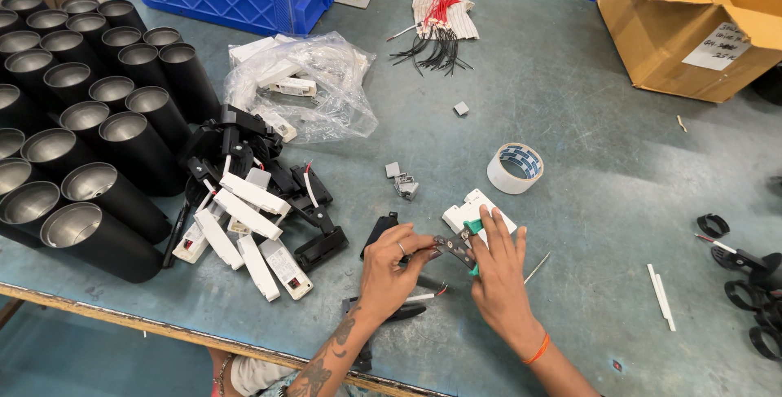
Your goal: The person assembles small electrical components on a workbench. They insert a white plastic piece into a black housing, strip wire ends with pliers, and use a screwdriver to tighten screws on white rectangular modules. The person handles multiple similar units one at a time.
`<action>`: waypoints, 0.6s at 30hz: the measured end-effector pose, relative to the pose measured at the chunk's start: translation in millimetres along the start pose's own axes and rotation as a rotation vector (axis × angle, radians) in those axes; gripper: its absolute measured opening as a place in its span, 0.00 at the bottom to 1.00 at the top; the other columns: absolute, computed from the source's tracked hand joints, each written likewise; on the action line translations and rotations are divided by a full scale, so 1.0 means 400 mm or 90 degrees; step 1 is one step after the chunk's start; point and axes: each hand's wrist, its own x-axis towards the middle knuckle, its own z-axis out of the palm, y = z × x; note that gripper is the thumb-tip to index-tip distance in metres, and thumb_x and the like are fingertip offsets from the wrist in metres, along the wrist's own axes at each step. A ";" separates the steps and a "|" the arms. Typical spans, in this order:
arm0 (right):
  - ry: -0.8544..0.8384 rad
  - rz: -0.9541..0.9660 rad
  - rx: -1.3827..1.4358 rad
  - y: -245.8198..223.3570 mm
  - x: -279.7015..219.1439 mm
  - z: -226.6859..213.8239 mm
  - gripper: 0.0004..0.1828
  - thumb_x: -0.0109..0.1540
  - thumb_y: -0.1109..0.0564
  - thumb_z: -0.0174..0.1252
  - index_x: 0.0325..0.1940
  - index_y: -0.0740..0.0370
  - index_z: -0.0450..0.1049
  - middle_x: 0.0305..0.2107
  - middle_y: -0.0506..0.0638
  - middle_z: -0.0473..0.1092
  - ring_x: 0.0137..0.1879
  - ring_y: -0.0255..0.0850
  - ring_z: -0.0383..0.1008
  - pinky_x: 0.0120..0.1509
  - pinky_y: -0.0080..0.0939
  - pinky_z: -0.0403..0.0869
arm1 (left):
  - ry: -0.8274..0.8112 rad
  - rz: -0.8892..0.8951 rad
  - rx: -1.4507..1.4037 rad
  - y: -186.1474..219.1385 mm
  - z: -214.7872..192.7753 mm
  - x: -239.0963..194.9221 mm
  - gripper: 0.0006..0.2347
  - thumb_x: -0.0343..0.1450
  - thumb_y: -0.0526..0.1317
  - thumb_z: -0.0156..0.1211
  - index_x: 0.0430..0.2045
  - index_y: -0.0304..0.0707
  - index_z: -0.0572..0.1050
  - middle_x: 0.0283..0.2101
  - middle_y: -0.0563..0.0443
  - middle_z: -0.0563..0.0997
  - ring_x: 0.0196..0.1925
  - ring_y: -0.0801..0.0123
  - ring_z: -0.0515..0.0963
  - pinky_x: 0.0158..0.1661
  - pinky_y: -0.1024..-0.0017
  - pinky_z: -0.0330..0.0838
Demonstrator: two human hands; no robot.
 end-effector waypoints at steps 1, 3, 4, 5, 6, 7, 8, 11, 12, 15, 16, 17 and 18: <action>-0.005 0.008 0.002 -0.001 0.000 0.000 0.26 0.54 0.72 0.51 0.57 0.70 0.70 0.71 0.61 0.53 0.80 0.56 0.45 0.77 0.75 0.40 | 0.001 0.008 0.004 0.000 0.000 0.000 0.06 0.64 0.31 0.69 0.32 0.35 0.83 0.24 0.48 0.79 0.26 0.59 0.78 0.56 0.62 0.74; -0.015 0.024 0.005 -0.001 0.001 0.000 0.25 0.53 0.73 0.51 0.55 0.70 0.71 0.69 0.61 0.56 0.79 0.57 0.47 0.77 0.76 0.41 | 0.003 0.024 0.011 0.000 -0.001 0.000 0.06 0.64 0.31 0.69 0.32 0.35 0.83 0.24 0.48 0.78 0.26 0.59 0.77 0.56 0.62 0.74; -0.011 0.021 0.007 -0.001 0.001 0.000 0.24 0.54 0.73 0.51 0.55 0.69 0.71 0.68 0.61 0.57 0.79 0.57 0.48 0.77 0.76 0.41 | -0.002 0.011 0.012 0.000 -0.001 0.001 0.06 0.65 0.31 0.69 0.32 0.35 0.83 0.25 0.48 0.78 0.27 0.59 0.77 0.52 0.63 0.74; -0.007 0.018 0.009 -0.002 0.000 -0.001 0.23 0.54 0.72 0.51 0.54 0.69 0.71 0.67 0.61 0.58 0.78 0.58 0.49 0.77 0.76 0.41 | -0.007 -0.002 0.013 0.000 0.000 0.001 0.06 0.65 0.31 0.69 0.33 0.35 0.83 0.25 0.48 0.78 0.29 0.58 0.77 0.47 0.64 0.74; -0.002 0.015 0.011 -0.003 0.000 -0.001 0.22 0.55 0.72 0.51 0.54 0.68 0.71 0.65 0.61 0.59 0.78 0.58 0.50 0.77 0.76 0.41 | -0.012 -0.015 0.014 0.001 0.000 0.000 0.06 0.65 0.31 0.69 0.33 0.36 0.83 0.25 0.47 0.78 0.30 0.58 0.78 0.43 0.65 0.75; 0.000 0.014 0.008 -0.003 0.000 -0.001 0.21 0.55 0.72 0.52 0.53 0.68 0.71 0.65 0.61 0.60 0.78 0.58 0.51 0.77 0.77 0.42 | -0.005 0.007 0.016 0.001 0.000 0.000 0.06 0.65 0.31 0.69 0.33 0.35 0.83 0.25 0.48 0.77 0.29 0.58 0.77 0.47 0.64 0.75; 0.003 0.013 0.006 -0.004 0.000 -0.001 0.20 0.56 0.71 0.52 0.53 0.68 0.71 0.64 0.61 0.60 0.77 0.59 0.51 0.77 0.77 0.42 | 0.002 0.028 0.017 0.001 0.000 0.000 0.06 0.65 0.30 0.69 0.33 0.35 0.83 0.25 0.48 0.77 0.29 0.58 0.77 0.50 0.63 0.75; 0.011 0.004 -0.009 -0.004 0.003 -0.001 0.19 0.57 0.70 0.53 0.52 0.69 0.71 0.62 0.61 0.61 0.76 0.59 0.54 0.75 0.78 0.44 | 0.008 0.043 0.023 0.001 0.000 0.000 0.06 0.65 0.31 0.69 0.33 0.36 0.83 0.24 0.48 0.77 0.29 0.58 0.78 0.50 0.63 0.76; 0.014 0.001 -0.015 -0.004 0.004 -0.002 0.18 0.57 0.69 0.54 0.52 0.69 0.71 0.62 0.61 0.61 0.75 0.59 0.54 0.74 0.78 0.44 | 0.008 0.040 0.025 0.002 0.001 -0.001 0.06 0.65 0.31 0.69 0.33 0.36 0.83 0.24 0.48 0.77 0.30 0.58 0.78 0.49 0.63 0.76; 0.022 -0.007 -0.036 -0.006 0.007 -0.005 0.19 0.56 0.69 0.54 0.52 0.70 0.71 0.61 0.62 0.62 0.75 0.59 0.55 0.75 0.79 0.45 | 0.009 0.061 0.032 0.001 0.000 -0.002 0.06 0.65 0.30 0.68 0.33 0.36 0.83 0.24 0.48 0.77 0.29 0.58 0.78 0.52 0.62 0.76; 0.016 -0.008 -0.046 -0.007 0.008 -0.007 0.18 0.55 0.69 0.54 0.50 0.70 0.70 0.61 0.63 0.62 0.74 0.60 0.55 0.75 0.79 0.45 | 0.006 0.041 0.033 0.000 0.000 -0.002 0.07 0.64 0.31 0.69 0.33 0.36 0.83 0.24 0.48 0.77 0.30 0.57 0.78 0.48 0.63 0.75; 0.010 -0.007 -0.058 -0.008 0.008 -0.010 0.17 0.54 0.68 0.55 0.49 0.69 0.70 0.60 0.64 0.62 0.74 0.60 0.56 0.75 0.79 0.44 | 0.002 0.022 0.033 0.000 0.001 -0.003 0.07 0.64 0.31 0.69 0.33 0.36 0.83 0.24 0.48 0.77 0.30 0.57 0.78 0.44 0.64 0.75; 0.004 -0.007 -0.069 -0.008 0.009 -0.013 0.16 0.54 0.68 0.55 0.47 0.69 0.70 0.60 0.64 0.62 0.74 0.60 0.56 0.75 0.79 0.44 | -0.002 0.003 0.033 -0.001 0.002 -0.004 0.07 0.64 0.32 0.70 0.33 0.36 0.84 0.25 0.47 0.77 0.31 0.57 0.78 0.40 0.64 0.74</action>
